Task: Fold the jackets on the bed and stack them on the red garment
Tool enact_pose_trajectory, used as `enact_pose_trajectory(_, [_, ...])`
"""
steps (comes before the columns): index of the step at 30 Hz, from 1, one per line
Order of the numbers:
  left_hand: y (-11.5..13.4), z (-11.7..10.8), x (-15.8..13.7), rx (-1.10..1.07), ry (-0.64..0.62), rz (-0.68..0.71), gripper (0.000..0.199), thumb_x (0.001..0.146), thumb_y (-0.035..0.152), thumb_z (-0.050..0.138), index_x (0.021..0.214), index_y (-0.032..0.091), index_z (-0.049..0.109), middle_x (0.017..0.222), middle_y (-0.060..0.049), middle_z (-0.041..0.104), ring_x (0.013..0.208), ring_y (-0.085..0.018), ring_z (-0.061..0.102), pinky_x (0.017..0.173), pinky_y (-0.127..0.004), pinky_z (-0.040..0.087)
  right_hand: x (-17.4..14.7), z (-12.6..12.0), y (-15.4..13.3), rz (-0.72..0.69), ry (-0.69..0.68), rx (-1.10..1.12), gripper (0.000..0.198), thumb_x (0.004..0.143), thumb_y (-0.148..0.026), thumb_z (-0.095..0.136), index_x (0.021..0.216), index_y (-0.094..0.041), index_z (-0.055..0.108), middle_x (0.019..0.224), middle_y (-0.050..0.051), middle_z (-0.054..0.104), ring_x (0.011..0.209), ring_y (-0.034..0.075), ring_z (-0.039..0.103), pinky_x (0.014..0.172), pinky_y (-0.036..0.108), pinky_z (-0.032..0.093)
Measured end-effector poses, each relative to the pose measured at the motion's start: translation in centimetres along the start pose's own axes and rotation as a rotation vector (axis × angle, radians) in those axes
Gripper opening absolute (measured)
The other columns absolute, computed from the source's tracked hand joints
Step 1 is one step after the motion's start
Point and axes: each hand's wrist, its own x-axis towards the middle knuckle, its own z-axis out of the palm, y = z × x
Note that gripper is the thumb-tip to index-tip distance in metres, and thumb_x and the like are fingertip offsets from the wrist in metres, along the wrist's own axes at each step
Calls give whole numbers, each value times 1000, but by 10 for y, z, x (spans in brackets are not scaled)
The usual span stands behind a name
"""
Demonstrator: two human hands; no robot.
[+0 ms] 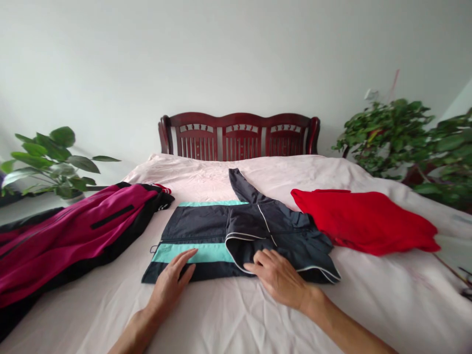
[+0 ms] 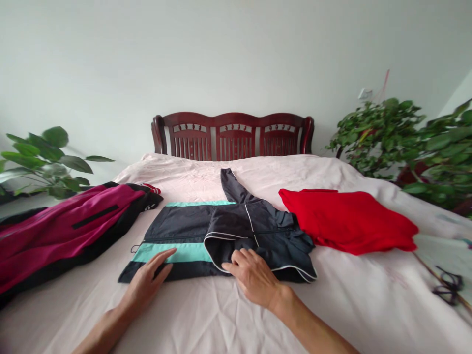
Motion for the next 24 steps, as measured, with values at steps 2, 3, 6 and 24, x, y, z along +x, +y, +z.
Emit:
enact_pose_trajectory(2, [16,1,7,-81,20,-13,40,94,36,53,132,26,57,131,-6,65,117,-21,64,100,-37,54,-7,11,-2,46,12,21,42,89,-10,52,126,-28,60,99,3,58,89,19,50,79,32,38])
enact_pose_trajectory(3, [26,2,12,-114,28,-4,40,94,36,54,132,26,57,132,-6,65,118,-21,64,100,-37,53,-8,16,-2,60,24,26,41,90,-10,51,126,-28,60,98,3,57,89,19,50,79,32,38])
enact_pose_trajectory(6, [66,10,35,-158,45,65,36,92,31,56,128,26,60,134,-6,63,122,-22,60,103,-39,50,-9,28,-3,79,78,7,37,94,-13,49,125,-29,61,94,3,57,88,19,49,79,32,38])
enact_pose_trajectory(24, [42,36,76,-889,486,-823,21,87,23,45,98,21,62,76,0,64,63,-15,63,62,-28,55,-66,6,75,625,143,45,58,77,-6,45,129,-22,62,121,7,67,112,25,60,93,38,47])
